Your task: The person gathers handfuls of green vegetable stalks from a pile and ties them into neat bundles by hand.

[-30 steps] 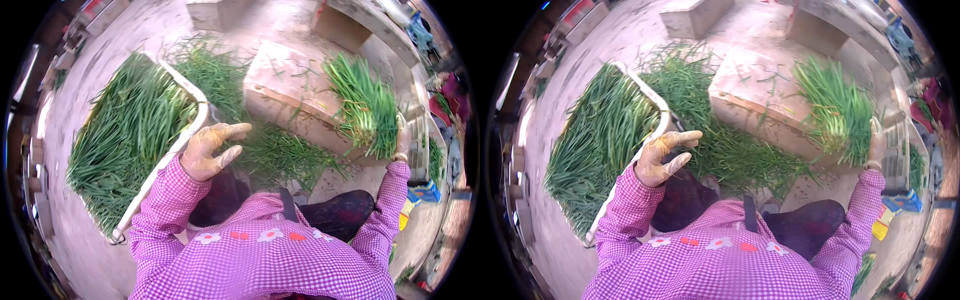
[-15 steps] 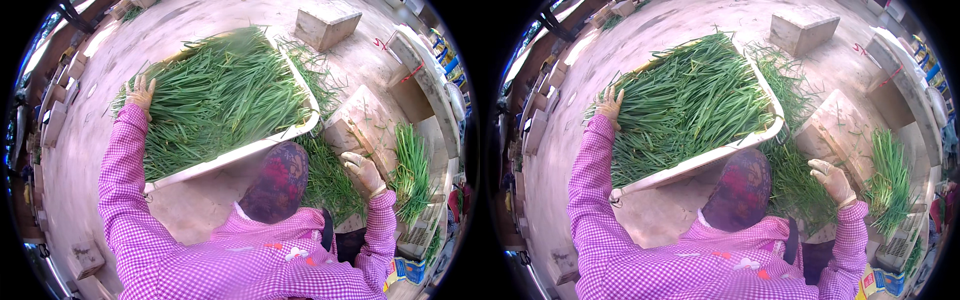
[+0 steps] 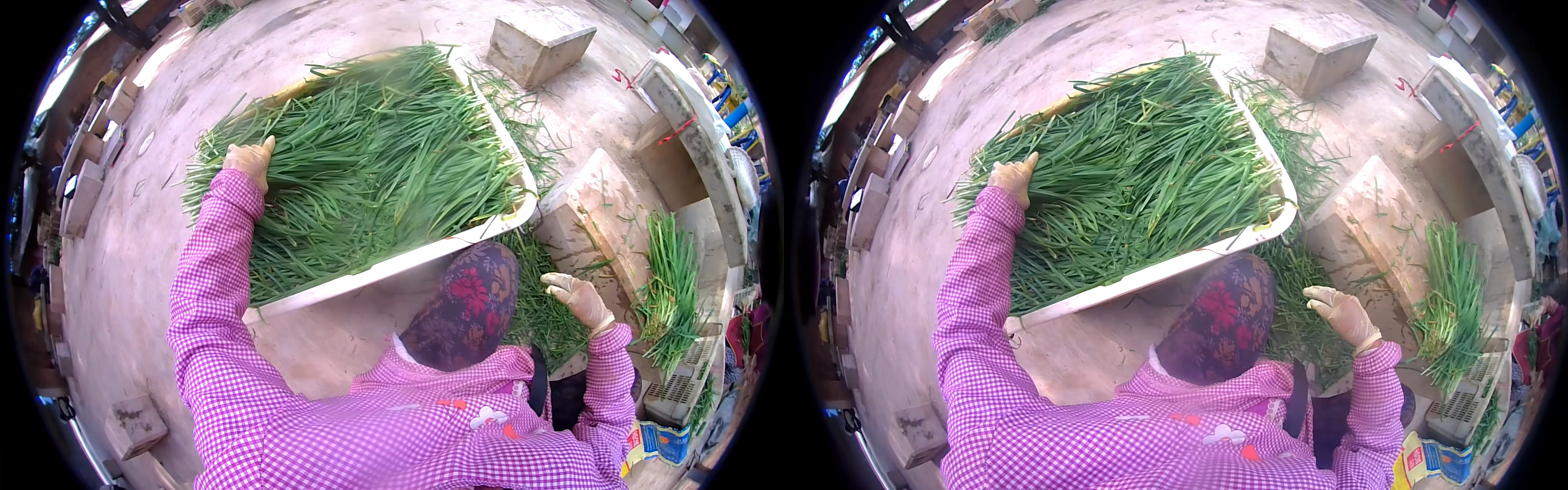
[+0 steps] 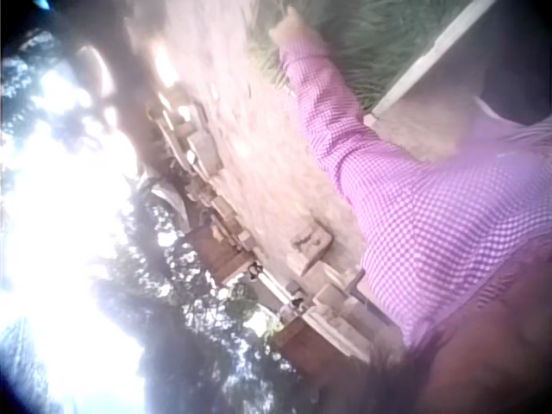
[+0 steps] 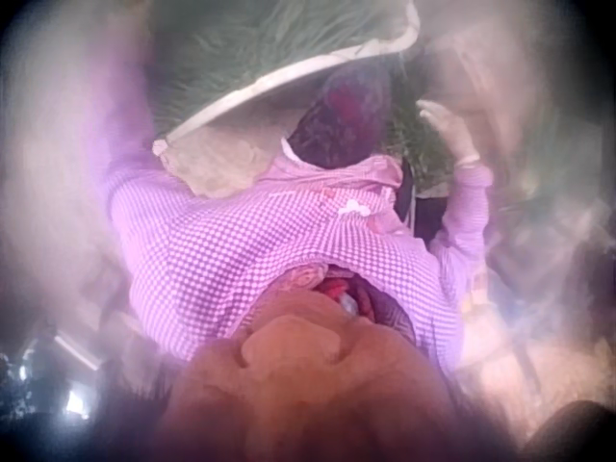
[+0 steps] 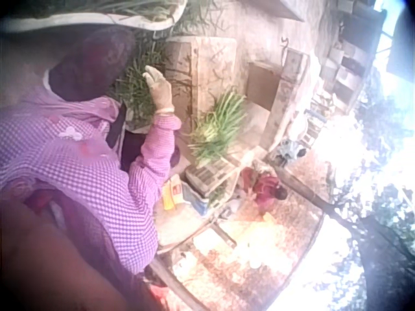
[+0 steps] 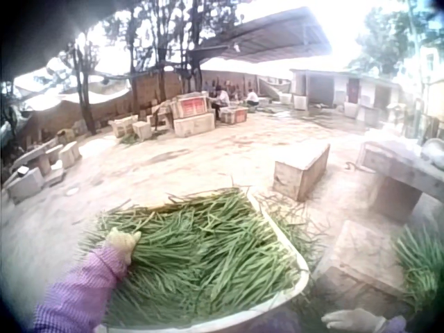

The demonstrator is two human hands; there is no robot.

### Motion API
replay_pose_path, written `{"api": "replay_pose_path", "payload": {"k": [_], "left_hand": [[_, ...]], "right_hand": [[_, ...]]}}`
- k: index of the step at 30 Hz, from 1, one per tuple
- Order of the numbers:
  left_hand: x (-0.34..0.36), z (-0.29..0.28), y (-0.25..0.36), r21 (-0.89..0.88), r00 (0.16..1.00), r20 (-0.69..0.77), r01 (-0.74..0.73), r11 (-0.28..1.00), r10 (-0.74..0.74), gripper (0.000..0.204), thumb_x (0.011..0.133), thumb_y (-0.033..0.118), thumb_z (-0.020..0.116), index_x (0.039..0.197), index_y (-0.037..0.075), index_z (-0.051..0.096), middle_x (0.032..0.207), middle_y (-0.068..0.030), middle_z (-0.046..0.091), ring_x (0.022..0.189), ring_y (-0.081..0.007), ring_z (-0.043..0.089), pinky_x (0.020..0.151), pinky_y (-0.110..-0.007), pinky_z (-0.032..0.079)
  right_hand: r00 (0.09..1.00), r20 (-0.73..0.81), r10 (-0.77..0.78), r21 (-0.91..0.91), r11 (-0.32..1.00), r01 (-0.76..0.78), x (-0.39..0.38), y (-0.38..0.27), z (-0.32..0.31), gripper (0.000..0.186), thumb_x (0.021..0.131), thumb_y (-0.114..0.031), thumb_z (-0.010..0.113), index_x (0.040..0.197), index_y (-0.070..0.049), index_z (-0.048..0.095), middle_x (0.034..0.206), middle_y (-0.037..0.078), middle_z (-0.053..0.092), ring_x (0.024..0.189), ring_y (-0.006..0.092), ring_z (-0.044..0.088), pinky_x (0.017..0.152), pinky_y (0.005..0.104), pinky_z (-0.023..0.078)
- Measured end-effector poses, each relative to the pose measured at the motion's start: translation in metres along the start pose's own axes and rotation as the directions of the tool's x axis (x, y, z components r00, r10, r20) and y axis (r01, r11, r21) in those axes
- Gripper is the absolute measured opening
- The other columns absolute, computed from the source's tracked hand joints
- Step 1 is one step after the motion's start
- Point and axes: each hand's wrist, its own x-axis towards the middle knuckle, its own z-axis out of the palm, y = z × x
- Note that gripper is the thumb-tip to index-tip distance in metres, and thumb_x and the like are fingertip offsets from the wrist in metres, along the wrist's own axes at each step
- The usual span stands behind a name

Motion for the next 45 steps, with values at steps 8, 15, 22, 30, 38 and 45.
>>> {"api": "replay_pose_path", "payload": {"k": [8, 15, 22, 30, 38, 45], "left_hand": [[-0.100, 0.053, 0.070, 0.027, 0.937, -0.348, -0.004, 1.000, 0.013, 0.041, 0.073, 0.012, 0.069, 0.108, 0.006, 0.048, 0.102, -0.0111, 0.059, 0.098, -0.0279, 0.059, 0.085, -0.046, 0.044], [-0.092, 0.033, 0.058, -0.163, 0.986, -0.120, 0.093, 0.982, -0.113, 0.044, 0.074, 0.009, 0.066, 0.114, 0.012, 0.049, 0.113, -0.0118, 0.059, 0.108, -0.0278, 0.059, 0.090, -0.045, 0.044], [-0.111, 0.006, -0.010, -0.776, 0.781, -0.256, 0.185, 0.603, -0.569, 0.069, 0.068, 0.029, 0.080, 0.129, 0.012, 0.049, 0.100, -0.0127, 0.070, 0.093, -0.0308, 0.068, 0.080, -0.040, 0.054], [-0.135, 0.012, -0.072, -0.657, 0.683, -0.192, -0.623, -0.425, -0.705, 0.045, 0.070, -0.009, 0.071, 0.112, -0.004, 0.057, 0.101, -0.0156, 0.066, 0.080, -0.0260, 0.069, 0.068, -0.038, 0.062], [-0.156, 0.024, -0.052, -0.406, 0.879, -0.090, -0.462, -0.788, -0.469, 0.037, 0.080, 0.005, 0.064, 0.115, -0.003, 0.057, 0.105, -0.0178, 0.066, 0.084, -0.0292, 0.068, 0.072, -0.040, 0.061], [-0.165, 0.023, 0.023, -0.202, 0.966, -0.225, -0.175, -0.964, -0.128, 0.029, 0.087, 0.015, 0.056, 0.109, -0.004, 0.061, 0.102, -0.0180, 0.068, 0.086, -0.0286, 0.069, 0.077, -0.041, 0.060]], "right_hand": [[0.997, 0.060, -0.047, -0.046, 0.998, 0.050, 0.010, -0.006, 0.010, 0.037, 0.092, -0.025, 0.056, 0.122, -0.004, 0.061, 0.122, 0.016, 0.062, 0.116, 0.0308, 0.056, 0.099, 0.0359, 0.043], [0.980, 0.049, -0.194, -0.117, 0.973, 0.199, 0.009, -0.016, 0.006, 0.036, 0.092, -0.021, 0.055, 0.123, -0.004, 0.060, 0.124, 0.014, 0.061, 0.117, 0.0271, 0.056, 0.099, 0.0346, 0.043], [0.991, -0.091, -0.102, 0.224, 0.967, 0.120, -0.013, -0.019, -0.014, 0.034, 0.094, -0.022, 0.055, 0.122, -0.004, 0.062, 0.113, 0.013, 0.067, 0.105, 0.0206, 0.063, 0.094, 0.0295, 0.044], [0.953, -0.204, -0.223, 0.545, 0.783, 0.300, 0.014, -0.083, 0.002, 0.035, 0.095, -0.019, 0.055, 0.122, 0.002, 0.060, 0.113, 0.009, 0.066, 0.103, 0.0152, 0.062, 0.093, 0.0274, 0.045], [0.810, 0.147, -0.567, 0.382, 0.788, 0.483, 0.076, -0.213, 0.092, 0.059, 0.092, -0.034, 0.059, 0.138, 0.000, 0.044, 0.128, 0.019, 0.059, 0.117, 0.0257, 0.058, 0.099, 0.0298, 0.043], [0.645, -0.070, -0.761, 0.560, 0.506, 0.656, 0.136, -0.247, 0.172, 0.079, 0.088, -0.042, 0.065, 0.143, 0.004, 0.032, 0.138, 0.017, 0.049, 0.126, 0.0237, 0.047, 0.105, 0.0325, 0.036]]}}
